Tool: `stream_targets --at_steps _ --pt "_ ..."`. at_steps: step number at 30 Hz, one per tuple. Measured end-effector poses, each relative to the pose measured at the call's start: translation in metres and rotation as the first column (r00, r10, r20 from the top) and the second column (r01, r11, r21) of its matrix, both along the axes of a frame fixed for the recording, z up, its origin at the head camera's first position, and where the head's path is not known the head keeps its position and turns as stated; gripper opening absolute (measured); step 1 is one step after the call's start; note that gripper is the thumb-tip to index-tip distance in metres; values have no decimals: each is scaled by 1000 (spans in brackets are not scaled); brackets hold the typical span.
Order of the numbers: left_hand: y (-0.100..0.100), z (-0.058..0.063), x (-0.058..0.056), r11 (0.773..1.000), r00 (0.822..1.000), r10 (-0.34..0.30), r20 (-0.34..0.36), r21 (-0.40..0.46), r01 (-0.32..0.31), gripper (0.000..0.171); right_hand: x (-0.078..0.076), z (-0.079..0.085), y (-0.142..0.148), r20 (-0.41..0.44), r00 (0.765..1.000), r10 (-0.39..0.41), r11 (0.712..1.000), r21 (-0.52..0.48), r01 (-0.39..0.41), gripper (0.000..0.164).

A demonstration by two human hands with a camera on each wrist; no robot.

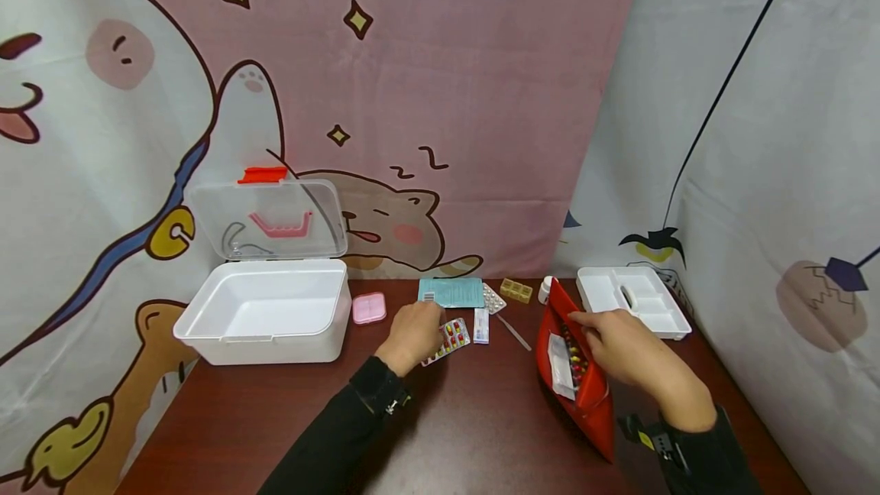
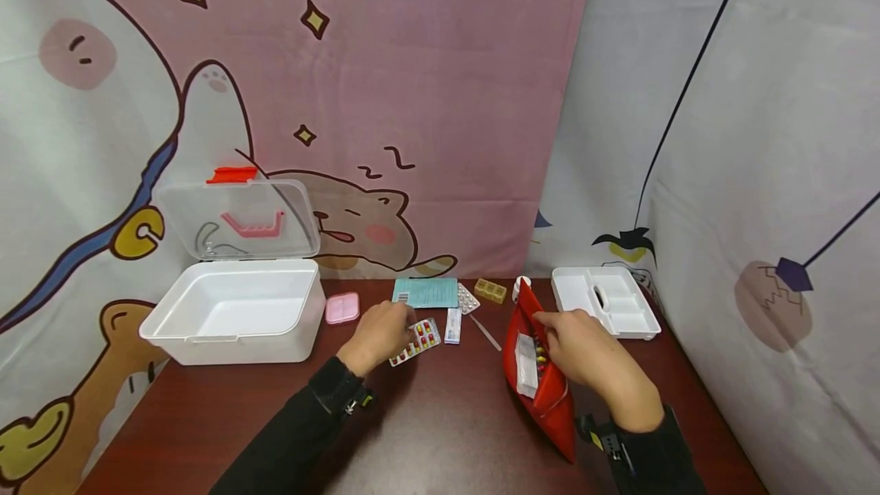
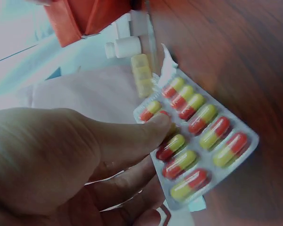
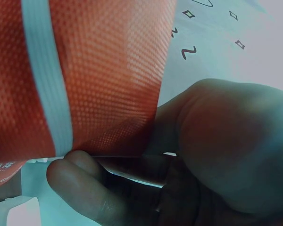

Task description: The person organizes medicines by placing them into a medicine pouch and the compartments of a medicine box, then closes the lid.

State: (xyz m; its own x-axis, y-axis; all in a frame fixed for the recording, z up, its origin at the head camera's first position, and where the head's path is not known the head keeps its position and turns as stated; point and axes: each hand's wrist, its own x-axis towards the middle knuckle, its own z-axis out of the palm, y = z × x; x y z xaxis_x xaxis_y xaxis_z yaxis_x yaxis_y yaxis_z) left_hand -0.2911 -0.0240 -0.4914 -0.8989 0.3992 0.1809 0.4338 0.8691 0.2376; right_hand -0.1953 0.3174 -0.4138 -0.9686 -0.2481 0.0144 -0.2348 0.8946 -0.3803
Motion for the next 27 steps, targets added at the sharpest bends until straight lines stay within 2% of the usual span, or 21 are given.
stream_targets --at_steps 4,9,13,18,20,23,27 --pt "4 9 2 999 1000 16 21 48 -17 7 0 1 -1 14 1000 -9 1000 -1 9 40" --pt "12 27 6 982 996 29 83 182 -44 10 1 2 -2 18 1000 -13 1000 3 13 40" --pt "21 41 11 941 984 -28 174 338 -33 10 1 1 -2 21 1000 -16 1000 2 16 40" --pt "32 51 17 855 943 -138 301 517 -40 10 0 1 -2 25 1000 -19 1000 4 19 41" --pt "37 54 20 834 933 -161 323 550 -46 10 0 1 -2 23 1000 -17 1000 6 16 40" --pt "48 58 25 822 926 -180 331 568 -43 12 0 0 -2 17 1000 -13 1000 10 13 40" --pt "65 63 32 817 918 -214 333 577 -20 21 0 0 -3 19 1000 -17 1000 13 16 40"
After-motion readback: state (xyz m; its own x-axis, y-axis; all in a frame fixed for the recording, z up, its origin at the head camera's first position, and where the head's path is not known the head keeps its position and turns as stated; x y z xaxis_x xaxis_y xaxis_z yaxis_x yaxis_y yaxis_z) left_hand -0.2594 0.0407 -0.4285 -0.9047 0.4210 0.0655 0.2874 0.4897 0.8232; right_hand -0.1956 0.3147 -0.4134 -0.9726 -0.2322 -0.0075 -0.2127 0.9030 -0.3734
